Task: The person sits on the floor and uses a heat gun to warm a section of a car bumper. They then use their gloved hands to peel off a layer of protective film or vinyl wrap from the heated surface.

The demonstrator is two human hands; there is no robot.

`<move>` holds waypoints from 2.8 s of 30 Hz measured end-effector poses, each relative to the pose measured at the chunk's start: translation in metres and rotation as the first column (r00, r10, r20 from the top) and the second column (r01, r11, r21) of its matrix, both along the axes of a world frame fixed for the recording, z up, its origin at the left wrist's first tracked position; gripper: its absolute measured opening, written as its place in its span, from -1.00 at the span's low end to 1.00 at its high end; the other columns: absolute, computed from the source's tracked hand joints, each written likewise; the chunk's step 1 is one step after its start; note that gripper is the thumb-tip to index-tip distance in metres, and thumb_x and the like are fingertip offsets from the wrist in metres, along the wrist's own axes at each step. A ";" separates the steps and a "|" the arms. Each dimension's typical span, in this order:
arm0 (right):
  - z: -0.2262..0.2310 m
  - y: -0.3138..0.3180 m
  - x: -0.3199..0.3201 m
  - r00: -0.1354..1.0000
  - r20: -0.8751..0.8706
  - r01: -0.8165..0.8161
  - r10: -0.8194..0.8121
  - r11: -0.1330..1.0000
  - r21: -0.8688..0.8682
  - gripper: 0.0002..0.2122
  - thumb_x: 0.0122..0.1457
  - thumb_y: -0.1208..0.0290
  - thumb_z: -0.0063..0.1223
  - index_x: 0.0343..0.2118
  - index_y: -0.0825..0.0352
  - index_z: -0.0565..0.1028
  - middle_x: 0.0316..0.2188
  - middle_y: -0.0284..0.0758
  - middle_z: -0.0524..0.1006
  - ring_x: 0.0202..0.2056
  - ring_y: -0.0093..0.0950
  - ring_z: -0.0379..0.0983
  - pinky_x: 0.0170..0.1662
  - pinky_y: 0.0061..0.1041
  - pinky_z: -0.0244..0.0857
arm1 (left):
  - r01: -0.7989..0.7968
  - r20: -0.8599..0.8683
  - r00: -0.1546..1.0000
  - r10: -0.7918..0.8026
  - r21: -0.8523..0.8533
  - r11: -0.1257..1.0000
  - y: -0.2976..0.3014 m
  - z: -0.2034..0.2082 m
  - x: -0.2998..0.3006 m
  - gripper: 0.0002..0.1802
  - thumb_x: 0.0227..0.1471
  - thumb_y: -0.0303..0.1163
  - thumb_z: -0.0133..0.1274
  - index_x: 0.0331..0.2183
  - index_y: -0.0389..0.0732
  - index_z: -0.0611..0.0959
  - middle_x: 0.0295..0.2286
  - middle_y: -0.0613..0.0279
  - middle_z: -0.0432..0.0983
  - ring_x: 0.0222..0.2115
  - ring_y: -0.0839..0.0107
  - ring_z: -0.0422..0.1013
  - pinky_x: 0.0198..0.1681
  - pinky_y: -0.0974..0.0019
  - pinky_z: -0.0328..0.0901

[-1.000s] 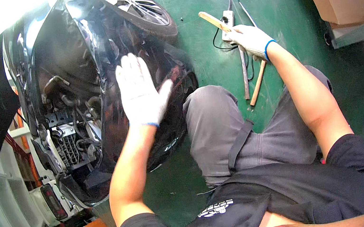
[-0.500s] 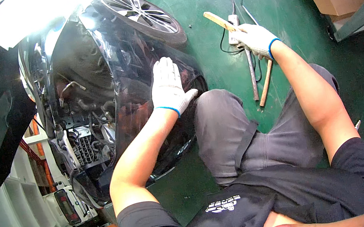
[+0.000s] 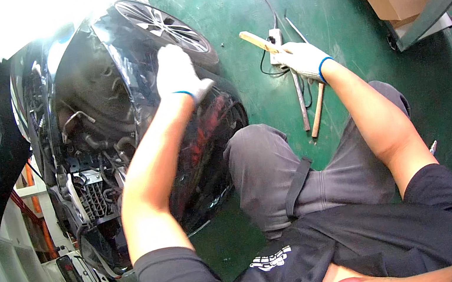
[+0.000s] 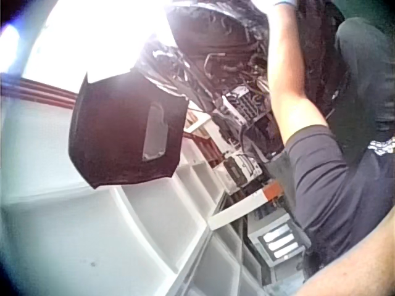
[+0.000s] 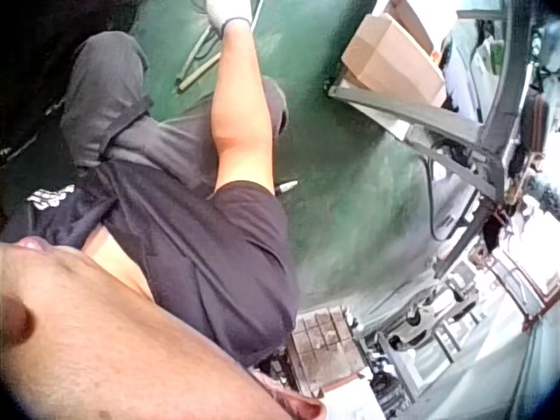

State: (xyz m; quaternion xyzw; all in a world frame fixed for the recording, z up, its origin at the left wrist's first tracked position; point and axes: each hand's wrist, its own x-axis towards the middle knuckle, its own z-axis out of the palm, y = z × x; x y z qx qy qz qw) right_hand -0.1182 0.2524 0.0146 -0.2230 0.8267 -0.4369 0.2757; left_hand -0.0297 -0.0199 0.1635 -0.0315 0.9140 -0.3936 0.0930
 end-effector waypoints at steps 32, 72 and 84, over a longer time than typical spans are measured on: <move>0.077 -0.072 0.079 0.963 0.263 0.104 -0.057 0.981 -0.166 -0.55 0.28 0.28 0.00 0.23 0.25 0.43 -0.31 -0.37 0.53 -0.38 -0.61 0.39 -0.29 -0.55 0.34 | -0.072 -0.690 0.593 0.416 0.468 0.881 -0.019 0.050 0.248 -0.31 -0.05 0.02 0.33 -0.05 -0.31 0.58 -0.30 0.01 0.50 -0.29 0.00 0.43 -0.20 -0.01 0.29; 0.221 -0.159 0.150 0.489 -0.733 -0.603 0.473 0.791 0.108 -0.63 0.24 0.31 0.14 0.12 0.11 0.50 -0.49 -0.06 0.56 -0.43 -0.05 0.56 -0.35 -0.13 0.44 | 0.015 -0.703 0.577 0.415 0.517 0.856 -0.023 0.054 0.253 -0.26 -0.05 0.16 0.27 -0.07 -0.28 0.55 -0.33 0.08 0.44 -0.29 0.06 0.42 -0.19 -0.01 0.28; 0.209 -0.169 0.129 0.666 -0.681 -0.566 0.305 0.801 -0.195 -0.59 0.27 0.28 0.12 0.19 0.13 0.48 -0.26 -0.02 0.62 -0.32 -0.05 0.60 -0.21 -0.18 0.50 | 0.027 -0.710 0.582 0.397 0.505 0.863 -0.021 0.056 0.254 -0.28 -0.06 0.16 0.28 -0.08 -0.25 0.56 -0.31 0.06 0.45 -0.27 0.03 0.42 -0.18 -0.03 0.27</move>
